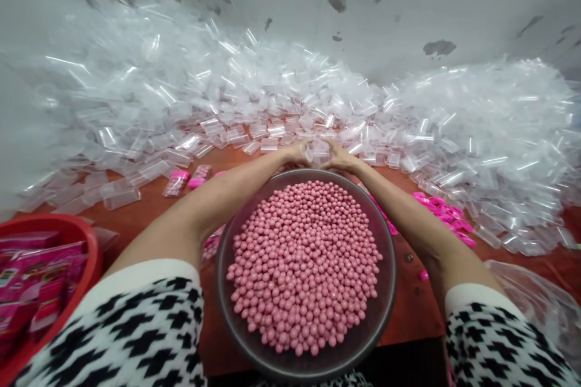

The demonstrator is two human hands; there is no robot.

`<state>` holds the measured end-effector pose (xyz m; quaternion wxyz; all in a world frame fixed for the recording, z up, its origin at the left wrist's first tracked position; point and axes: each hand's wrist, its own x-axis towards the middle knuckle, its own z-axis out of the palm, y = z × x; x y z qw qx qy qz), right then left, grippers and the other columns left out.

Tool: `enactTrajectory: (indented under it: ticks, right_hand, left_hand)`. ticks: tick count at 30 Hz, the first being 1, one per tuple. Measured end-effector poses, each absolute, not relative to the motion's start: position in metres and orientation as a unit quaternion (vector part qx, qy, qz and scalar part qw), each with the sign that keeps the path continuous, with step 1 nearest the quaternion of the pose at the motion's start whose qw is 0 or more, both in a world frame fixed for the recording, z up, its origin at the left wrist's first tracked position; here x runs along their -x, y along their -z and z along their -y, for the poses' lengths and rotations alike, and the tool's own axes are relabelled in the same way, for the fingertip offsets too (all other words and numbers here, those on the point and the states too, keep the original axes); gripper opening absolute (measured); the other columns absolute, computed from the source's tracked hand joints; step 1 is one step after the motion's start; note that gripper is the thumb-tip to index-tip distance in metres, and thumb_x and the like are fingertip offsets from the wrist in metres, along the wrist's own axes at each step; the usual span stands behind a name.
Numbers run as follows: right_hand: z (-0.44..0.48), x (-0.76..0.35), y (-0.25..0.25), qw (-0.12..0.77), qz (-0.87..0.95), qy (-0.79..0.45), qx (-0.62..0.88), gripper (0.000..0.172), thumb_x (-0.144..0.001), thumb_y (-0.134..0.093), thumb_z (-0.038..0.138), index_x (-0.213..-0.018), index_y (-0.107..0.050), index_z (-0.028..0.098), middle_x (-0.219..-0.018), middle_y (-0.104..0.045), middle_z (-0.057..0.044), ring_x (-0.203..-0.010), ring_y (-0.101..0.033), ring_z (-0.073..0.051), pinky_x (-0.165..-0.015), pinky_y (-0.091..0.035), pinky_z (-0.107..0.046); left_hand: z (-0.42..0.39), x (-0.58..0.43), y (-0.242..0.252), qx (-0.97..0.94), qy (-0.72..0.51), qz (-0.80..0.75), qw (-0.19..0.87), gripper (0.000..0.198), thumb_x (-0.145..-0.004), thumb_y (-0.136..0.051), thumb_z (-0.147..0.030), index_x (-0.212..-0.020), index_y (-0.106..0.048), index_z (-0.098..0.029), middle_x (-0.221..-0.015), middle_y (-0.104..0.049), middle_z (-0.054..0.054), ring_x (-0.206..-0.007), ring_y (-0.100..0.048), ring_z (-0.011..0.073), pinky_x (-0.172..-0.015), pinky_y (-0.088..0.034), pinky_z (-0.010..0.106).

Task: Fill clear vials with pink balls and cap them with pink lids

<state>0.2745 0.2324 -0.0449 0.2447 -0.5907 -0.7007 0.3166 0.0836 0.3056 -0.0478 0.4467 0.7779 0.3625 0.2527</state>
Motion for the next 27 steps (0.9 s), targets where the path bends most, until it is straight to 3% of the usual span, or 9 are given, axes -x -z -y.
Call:
enactTrajectory:
  ticks: [3,5,8,10,12,15,18,22,27]
  right_hand:
    - [-0.226,-0.276,0.040,0.332,0.597,-0.460,0.567,0.106,-0.056,-0.088,0.033,-0.151,-0.041,0.025,-0.142,-0.054,-0.016,-0.107,-0.067,-0.027,-0.092,-0.058,-0.048]
    - [-0.224,-0.279,0.033,0.377,0.556,-0.503,0.543,0.106,-0.052,-0.089,0.031,-0.148,-0.043,0.031,-0.138,-0.056,-0.011,-0.094,-0.069,-0.023,-0.079,-0.063,-0.044]
    - [-0.220,-0.286,0.013,0.409,0.573,-0.474,0.529,0.109,-0.052,-0.090,0.028,-0.150,-0.041,0.032,-0.137,-0.056,-0.010,-0.092,-0.069,-0.022,-0.073,-0.064,-0.041]
    - [-0.212,-0.289,-0.006,0.413,0.614,-0.419,0.526,0.111,-0.057,-0.091,0.032,-0.153,-0.037,0.032,-0.140,-0.055,-0.011,-0.099,-0.069,-0.026,-0.077,-0.063,-0.043]
    - [-0.194,-0.288,-0.028,0.413,0.666,-0.346,0.516,0.108,-0.064,-0.090,0.042,-0.156,-0.034,0.034,-0.147,-0.050,-0.010,-0.111,-0.066,-0.030,-0.085,-0.060,-0.047]
    - [-0.151,-0.278,-0.052,0.397,0.730,-0.251,0.496,0.104,-0.069,-0.085,0.058,-0.157,-0.033,0.037,-0.156,-0.042,-0.007,-0.131,-0.054,-0.037,-0.100,-0.052,-0.055]
    - [-0.107,-0.262,-0.050,0.370,0.765,-0.193,0.491,0.103,-0.068,-0.083,0.065,-0.156,-0.037,0.035,-0.159,-0.040,-0.007,-0.144,-0.041,-0.040,-0.113,-0.040,-0.060]
    - [-0.080,-0.253,-0.017,0.316,0.790,-0.165,0.499,0.098,-0.072,-0.083,0.060,-0.155,-0.039,0.030,-0.154,-0.044,-0.013,-0.145,-0.039,-0.040,-0.119,-0.031,-0.063]
    - [-0.077,-0.262,-0.001,0.193,0.833,-0.178,0.488,0.105,-0.069,-0.087,0.046,-0.157,-0.034,0.025,-0.158,-0.035,-0.017,-0.151,-0.030,-0.038,-0.122,-0.027,-0.060]
  left_hand:
    - [-0.302,-0.083,0.039,-0.758,-0.239,-0.355,0.492,0.086,-0.039,-0.089,-0.016,-0.123,-0.071,-0.018,-0.092,-0.076,0.008,-0.084,-0.073,0.0282,-0.081,-0.060,0.043]
    - [-0.297,-0.082,0.028,-0.731,-0.238,-0.368,0.524,0.088,-0.044,-0.088,-0.016,-0.130,-0.067,-0.020,-0.094,-0.075,0.008,-0.080,-0.073,0.0278,-0.078,-0.061,0.046]
    - [-0.283,-0.078,0.000,-0.704,-0.242,-0.377,0.551,0.096,-0.056,-0.085,-0.015,-0.146,-0.053,-0.026,-0.116,-0.070,0.014,-0.084,-0.073,0.0300,-0.075,-0.062,0.051]
    - [-0.267,-0.074,-0.025,-0.708,-0.257,-0.365,0.548,0.093,-0.065,-0.083,-0.016,-0.150,-0.048,-0.029,-0.128,-0.065,0.015,-0.091,-0.073,0.0332,-0.078,-0.061,0.054]
    - [-0.245,-0.067,-0.049,-0.727,-0.281,-0.355,0.516,0.087,-0.070,-0.083,-0.017,-0.149,-0.050,-0.030,-0.124,-0.066,0.011,-0.101,-0.071,0.0368,-0.087,-0.059,0.056]
    - [-0.204,-0.054,-0.070,-0.771,-0.333,-0.326,0.434,0.069,-0.074,-0.083,-0.022,-0.139,-0.060,-0.027,-0.123,-0.067,0.005,-0.122,-0.061,0.0384,-0.104,-0.050,0.053]
    - [-0.164,-0.039,-0.062,-0.811,-0.353,-0.315,0.345,0.071,-0.072,-0.085,-0.023,-0.138,-0.060,-0.024,-0.139,-0.062,0.007,-0.136,-0.051,0.0376,-0.115,-0.040,0.050]
    - [-0.132,-0.027,-0.029,-0.863,-0.274,-0.332,0.265,0.084,-0.075,-0.076,-0.013,-0.152,-0.044,-0.017,-0.153,-0.049,0.016,-0.142,-0.046,0.0352,-0.120,-0.036,0.047]
    - [-0.119,-0.019,-0.020,-0.912,-0.161,-0.321,0.198,0.095,-0.077,-0.063,-0.005,-0.162,-0.023,-0.021,-0.170,-0.019,0.014,-0.155,-0.027,0.0308,-0.123,-0.031,0.041]
